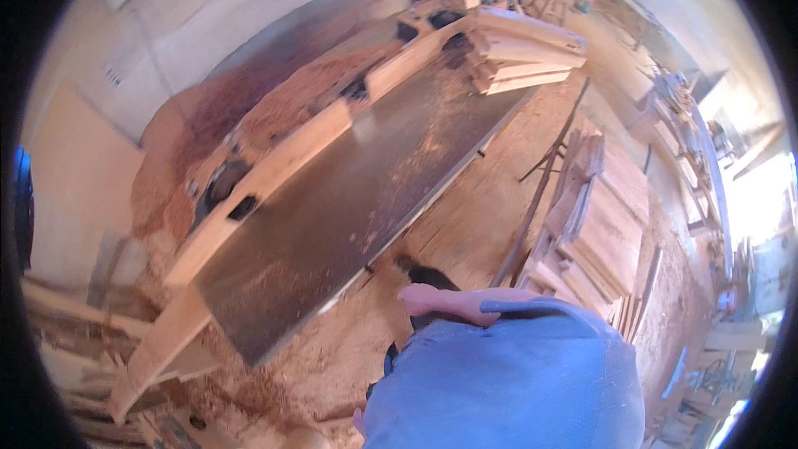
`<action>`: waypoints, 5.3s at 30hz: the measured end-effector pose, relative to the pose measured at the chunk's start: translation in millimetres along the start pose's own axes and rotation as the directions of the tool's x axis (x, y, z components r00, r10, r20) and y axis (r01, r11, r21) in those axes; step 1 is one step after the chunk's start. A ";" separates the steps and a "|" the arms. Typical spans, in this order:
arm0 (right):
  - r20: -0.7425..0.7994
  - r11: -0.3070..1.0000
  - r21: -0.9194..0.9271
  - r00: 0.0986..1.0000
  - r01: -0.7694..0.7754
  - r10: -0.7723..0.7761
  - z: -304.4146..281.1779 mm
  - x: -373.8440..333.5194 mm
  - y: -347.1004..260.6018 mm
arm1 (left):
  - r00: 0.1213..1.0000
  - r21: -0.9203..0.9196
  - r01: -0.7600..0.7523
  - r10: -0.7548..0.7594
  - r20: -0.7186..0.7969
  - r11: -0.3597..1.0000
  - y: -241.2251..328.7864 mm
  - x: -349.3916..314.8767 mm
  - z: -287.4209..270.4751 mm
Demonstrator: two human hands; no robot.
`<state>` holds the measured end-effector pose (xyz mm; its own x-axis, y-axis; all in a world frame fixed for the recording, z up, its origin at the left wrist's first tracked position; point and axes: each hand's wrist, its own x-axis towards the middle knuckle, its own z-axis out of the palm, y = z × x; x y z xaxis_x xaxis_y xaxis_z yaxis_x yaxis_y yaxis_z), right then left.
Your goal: The person picks up curved wooden planks and guides them along a rotating routing machine bit to mill a groove into the edge before placing them into a stack.
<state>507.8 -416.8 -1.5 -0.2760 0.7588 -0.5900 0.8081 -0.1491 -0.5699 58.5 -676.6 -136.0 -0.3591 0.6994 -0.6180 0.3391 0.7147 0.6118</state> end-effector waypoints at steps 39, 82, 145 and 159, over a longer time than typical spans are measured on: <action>-0.998 0.794 -0.042 0.063 -0.607 -0.005 -666.0 -154.0 477.4 | 0.873 -0.223 -0.123 0.212 0.440 0.967 556.4 3.4 381.7; -0.175 0.756 0.485 0.896 0.440 -0.409 -478.2 93.5 190.6 | 0.995 -0.999 -0.046 -0.091 -0.047 0.004 659.0 -1.9 374.1; -0.114 0.638 -0.390 0.652 0.664 -0.749 -406.2 227.8 24.2 | 0.424 -0.412 -0.283 -0.273 -0.864 0.866 636.0 258.1 128.8; 0.120 0.377 -0.114 0.390 0.919 -0.913 -423.0 260.5 30.0 | 0.376 -0.480 -0.329 -0.354 -0.857 0.813 649.4 261.4 124.2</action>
<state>680.3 44.6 69.6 -0.9077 0.3562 0.2219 0.1109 0.7134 -0.6919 292.8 -28.5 38.4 -0.9997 0.0012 -0.0256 -0.0236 0.3466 0.9377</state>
